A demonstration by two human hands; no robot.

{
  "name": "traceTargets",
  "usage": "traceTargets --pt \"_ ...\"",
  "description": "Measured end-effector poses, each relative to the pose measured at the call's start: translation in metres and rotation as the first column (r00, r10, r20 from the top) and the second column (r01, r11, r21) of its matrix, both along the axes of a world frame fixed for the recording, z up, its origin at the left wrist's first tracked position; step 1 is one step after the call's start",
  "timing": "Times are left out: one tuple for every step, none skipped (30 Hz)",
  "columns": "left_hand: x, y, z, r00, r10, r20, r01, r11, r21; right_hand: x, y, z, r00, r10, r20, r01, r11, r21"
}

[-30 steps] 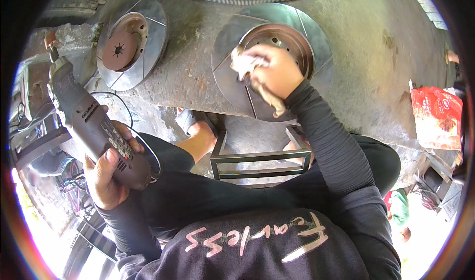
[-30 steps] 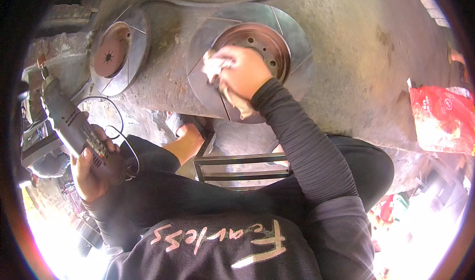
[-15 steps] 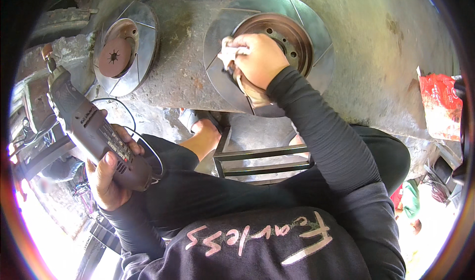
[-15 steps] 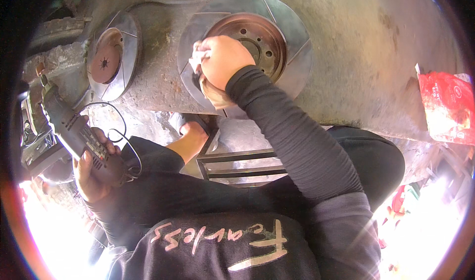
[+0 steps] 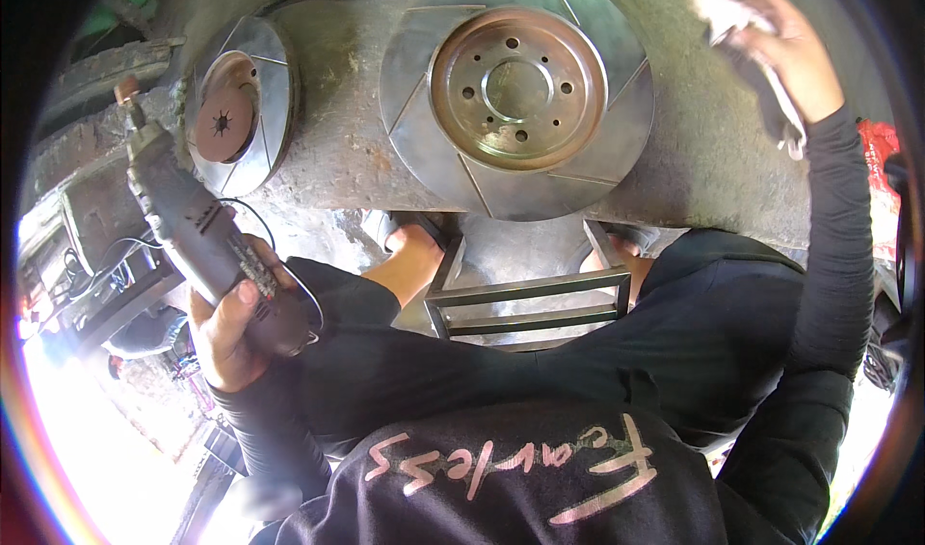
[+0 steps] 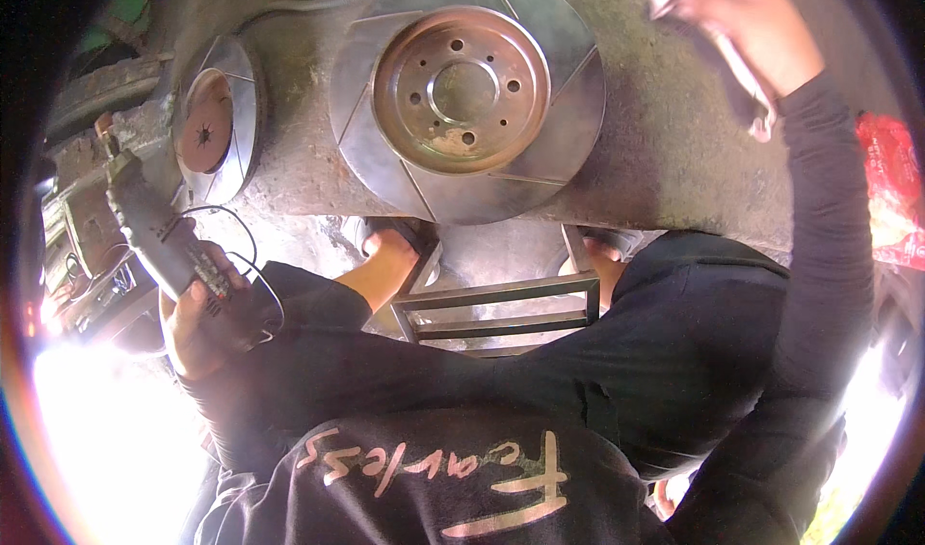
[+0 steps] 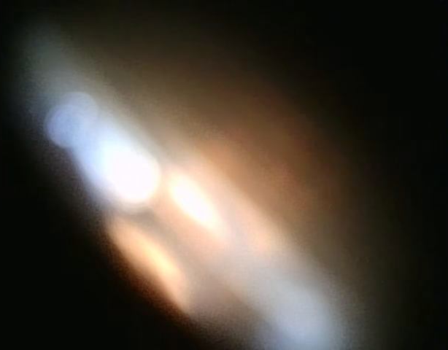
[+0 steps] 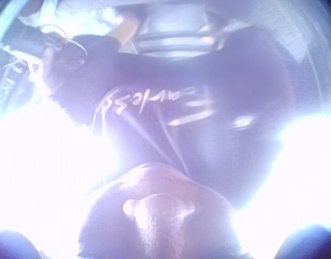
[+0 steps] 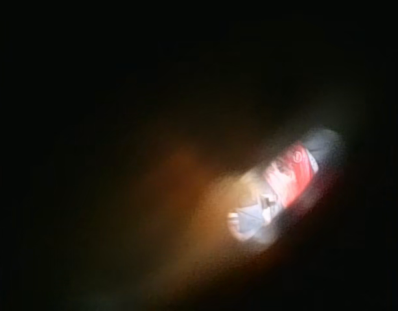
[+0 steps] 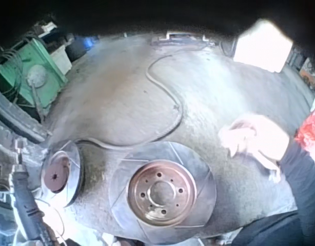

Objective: The person uses a rotary tool to grind the surface of a brake disc, then wipes it with a cloth. They repeat the grinding and wiping on the same disc and later on a second disc, handling each disc one at a time.

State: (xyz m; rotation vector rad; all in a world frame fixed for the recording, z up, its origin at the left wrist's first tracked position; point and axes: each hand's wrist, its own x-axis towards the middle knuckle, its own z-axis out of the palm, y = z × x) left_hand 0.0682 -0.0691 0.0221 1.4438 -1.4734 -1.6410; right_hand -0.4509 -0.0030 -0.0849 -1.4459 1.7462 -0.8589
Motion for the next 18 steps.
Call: traceTargets --pt "-0.005 -0.001 -0.003 0.999 -0.017 0.029 0.016 1.000 0.010 -0.031 0.009 -0.015 0.985 -0.149 -0.087 0.144 0.988 -0.062" --pt "-0.010 -0.004 -0.005 0.998 -0.037 0.056 0.036 0.999 0.022 -0.059 0.019 -0.027 0.939 -0.301 -0.166 0.281 0.950 -0.133" --pt "-0.017 -0.009 -0.011 0.995 -0.055 0.081 0.048 0.995 0.083 -0.086 0.034 -0.029 0.896 -0.361 -0.260 0.347 0.933 -0.098" --pt "-0.026 -0.008 -0.011 0.994 -0.043 0.103 0.034 0.996 0.087 -0.105 0.044 -0.045 0.856 -0.404 -0.322 0.404 0.912 -0.071" --pt "-0.035 -0.003 -0.009 0.989 -0.013 0.147 0.002 0.997 0.079 -0.112 0.045 -0.070 0.827 -0.431 -0.362 0.446 0.894 -0.047" --pt "-0.041 -0.002 -0.009 0.985 0.013 0.169 -0.026 0.997 0.077 -0.115 0.048 -0.081 0.805 -0.383 -0.453 0.395 0.916 -0.071" --pt "-0.041 -0.003 -0.009 0.985 0.007 0.172 -0.022 0.996 0.086 -0.116 0.051 -0.092 0.769 -0.335 -0.544 0.343 0.935 -0.090" --pt "-0.043 -0.004 -0.010 0.985 0.003 0.174 -0.019 0.996 0.086 -0.120 0.054 -0.098 0.720 -0.287 -0.631 0.289 0.952 -0.103" --pt "-0.046 -0.003 -0.009 0.983 0.004 0.186 -0.020 0.996 0.085 -0.113 0.051 -0.100 0.655 -0.184 -0.733 0.202 0.977 -0.064" --pt "-0.048 -0.003 -0.008 0.981 0.007 0.195 -0.023 0.996 0.081 -0.101 0.045 -0.092 0.592 -0.187 -0.784 0.229 0.972 -0.059" --pt "-0.051 -0.004 -0.008 0.980 0.013 0.201 -0.030 0.996 0.080 -0.088 0.040 -0.080 0.525 -0.187 -0.830 0.257 0.965 -0.055" --pt "-0.055 -0.005 -0.008 0.980 0.013 0.199 -0.030 0.996 0.082 -0.076 0.039 -0.066 0.445 -0.184 -0.876 0.291 0.955 -0.053" --pt "-0.059 -0.006 -0.008 0.980 0.013 0.199 -0.030 0.996 0.083 -0.065 0.037 -0.058 0.604 -0.258 -0.754 0.280 0.955 -0.103" --pt "-0.062 -0.007 -0.010 0.980 -0.007 0.200 -0.010 0.996 0.086 -0.056 0.036 -0.051 0.738 -0.314 -0.598 0.279 0.948 -0.153" --pt "-0.061 -0.006 -0.010 0.977 -0.016 0.211 -0.001 0.997 0.082 -0.042 0.030 -0.047 0.848 -0.342 -0.405 0.280 0.937 -0.207" --pt "-0.061 -0.006 -0.012 0.977 -0.033 0.211 0.015 0.996 0.087 -0.025 0.027 -0.037 0.915 -0.348 -0.205 0.294 0.922 -0.253" --pt "-0.059 -0.004 -0.013 0.974 -0.032 0.225 0.010 0.995 0.098 0.005 0.023 -0.026 0.945 -0.323 -0.051 0.308 0.931 -0.194" --pt "-0.058 -0.004 -0.019 0.975 -0.041 0.220 0.016 0.993 0.118 0.040 0.022 -0.010 0.948 -0.307 0.085 0.316 0.940 -0.131"
